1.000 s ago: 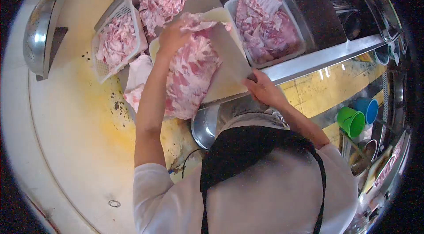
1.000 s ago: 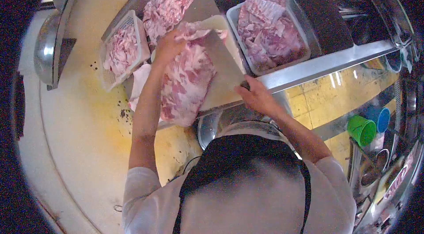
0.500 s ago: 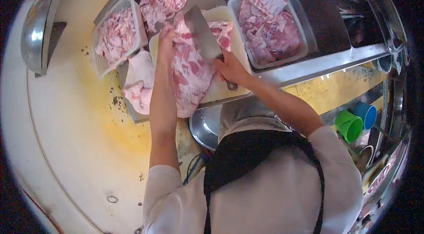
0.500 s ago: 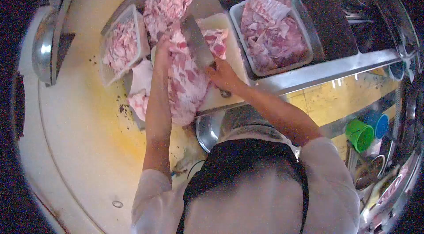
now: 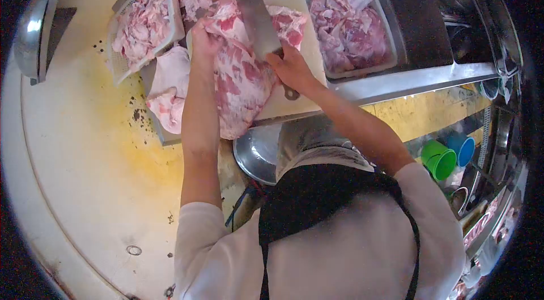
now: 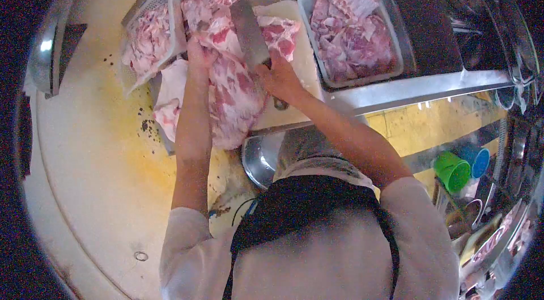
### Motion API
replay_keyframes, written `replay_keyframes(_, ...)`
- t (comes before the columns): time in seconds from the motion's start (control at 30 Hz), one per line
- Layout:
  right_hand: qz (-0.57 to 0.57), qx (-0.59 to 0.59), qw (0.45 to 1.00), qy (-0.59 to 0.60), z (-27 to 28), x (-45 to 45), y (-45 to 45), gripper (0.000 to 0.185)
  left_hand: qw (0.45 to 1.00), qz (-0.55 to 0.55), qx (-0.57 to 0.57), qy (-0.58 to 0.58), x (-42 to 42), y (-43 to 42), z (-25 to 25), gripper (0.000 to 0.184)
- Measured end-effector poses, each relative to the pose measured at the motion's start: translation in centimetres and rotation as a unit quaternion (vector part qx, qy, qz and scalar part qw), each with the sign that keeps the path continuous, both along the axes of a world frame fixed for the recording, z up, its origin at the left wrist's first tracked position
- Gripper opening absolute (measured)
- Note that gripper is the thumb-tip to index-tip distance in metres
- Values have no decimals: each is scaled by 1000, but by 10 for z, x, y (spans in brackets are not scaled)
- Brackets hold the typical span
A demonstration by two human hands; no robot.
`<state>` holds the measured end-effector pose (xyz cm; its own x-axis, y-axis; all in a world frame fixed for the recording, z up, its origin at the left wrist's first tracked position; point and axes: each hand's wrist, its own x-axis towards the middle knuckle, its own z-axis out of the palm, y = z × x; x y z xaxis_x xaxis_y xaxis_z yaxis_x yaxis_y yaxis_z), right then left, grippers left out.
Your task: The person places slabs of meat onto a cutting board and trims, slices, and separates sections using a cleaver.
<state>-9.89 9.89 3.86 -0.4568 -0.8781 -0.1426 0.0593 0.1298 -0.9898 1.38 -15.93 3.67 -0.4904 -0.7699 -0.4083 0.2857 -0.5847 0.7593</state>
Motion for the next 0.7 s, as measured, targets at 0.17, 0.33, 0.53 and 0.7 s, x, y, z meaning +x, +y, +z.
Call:
replay_keyframes(0.17, 96, 103, 990, -2, -9, 47, 63, 34, 996, 62, -4, 64, 8, 0, -5, 41)
replay_keyframes(0.33, 143, 210, 959, -130, 78, 3, 80, 36, 985, 132, -8, 115, 8, 5, -13, 46)
replay_keyframes(0.53, 23, 37, 999, 21, 18, -10, -29, 33, 984, 121, -11, 131, 3, 10, -1, 42)
replay_keyframes(0.7, -26, -42, 986, 162, -14, 54, 14, 36, 985, 98, -139, 18, 31, 0, -24, 40)
